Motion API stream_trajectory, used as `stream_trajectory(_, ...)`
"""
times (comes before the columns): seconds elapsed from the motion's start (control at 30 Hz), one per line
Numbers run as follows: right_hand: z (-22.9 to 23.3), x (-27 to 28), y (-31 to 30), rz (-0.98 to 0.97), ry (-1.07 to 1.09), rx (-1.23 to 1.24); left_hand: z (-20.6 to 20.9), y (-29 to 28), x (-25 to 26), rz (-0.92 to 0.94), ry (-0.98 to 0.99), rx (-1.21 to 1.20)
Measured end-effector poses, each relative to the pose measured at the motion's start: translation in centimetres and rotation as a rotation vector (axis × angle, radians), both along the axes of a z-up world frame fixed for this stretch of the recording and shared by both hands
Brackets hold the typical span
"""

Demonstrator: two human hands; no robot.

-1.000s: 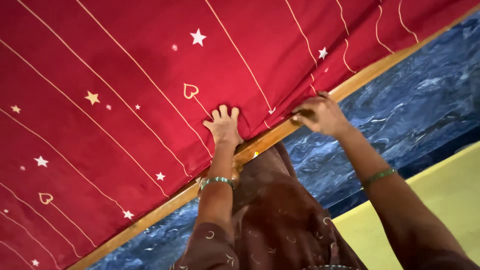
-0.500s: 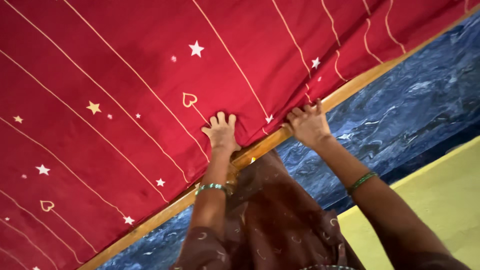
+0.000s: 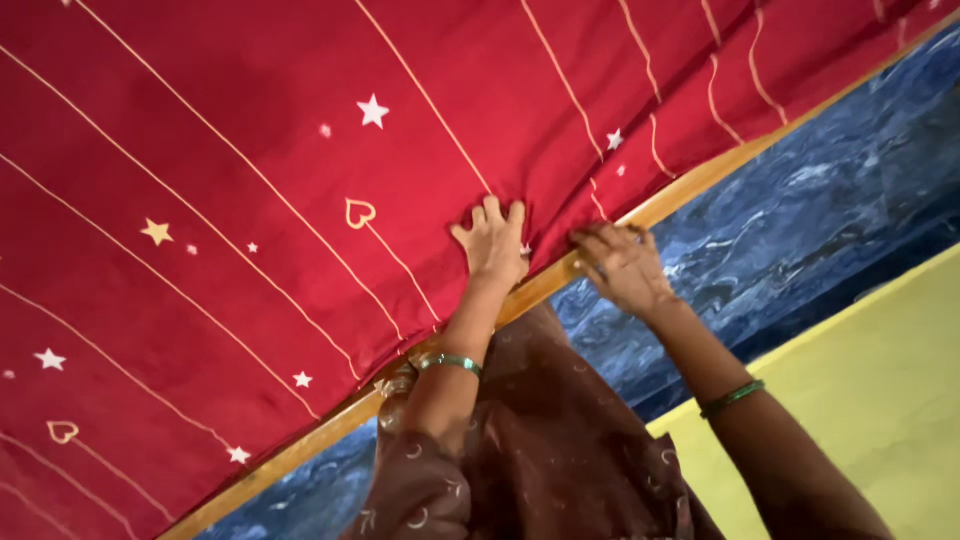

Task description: The person spreads a red patterned sheet over a wooden bed frame, smoothing it out and tucking the edges under the mattress. The person adjusts the sheet along the sides and corners to ensure it is flat and properly aligned.

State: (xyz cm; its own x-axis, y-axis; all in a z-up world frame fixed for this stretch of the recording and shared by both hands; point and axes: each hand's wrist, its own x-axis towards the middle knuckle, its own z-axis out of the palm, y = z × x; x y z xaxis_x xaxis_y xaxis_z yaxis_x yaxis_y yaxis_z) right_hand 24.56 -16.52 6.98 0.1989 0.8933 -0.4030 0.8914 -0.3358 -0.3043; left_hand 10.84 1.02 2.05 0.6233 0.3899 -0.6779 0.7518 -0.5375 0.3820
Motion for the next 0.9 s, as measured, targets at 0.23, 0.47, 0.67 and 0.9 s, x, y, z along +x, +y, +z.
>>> stream_trajectory(0.23,1.3,1.8,4.7,0.133,-0.163,-0.547,-1.4,-0.9,1.6,-0.064,0.064,0.019)
stream_trajectory(0.47,0.2,-0.7,9.3,0.213,-0.13,-0.986,-2.0,-0.5,-0.1,-0.138,-0.046,0.061)
stream_trajectory(0.67,-0.4,0.4,9.7,0.184,-0.065,-0.952,-3.4,-2.5,1.1,0.043,0.011,0.109)
stream_trajectory(0.9,-2.6,7.3,4.0,0.057,0.144,-0.32,-1.9,0.2,4.2,0.072,0.271,-0.102)
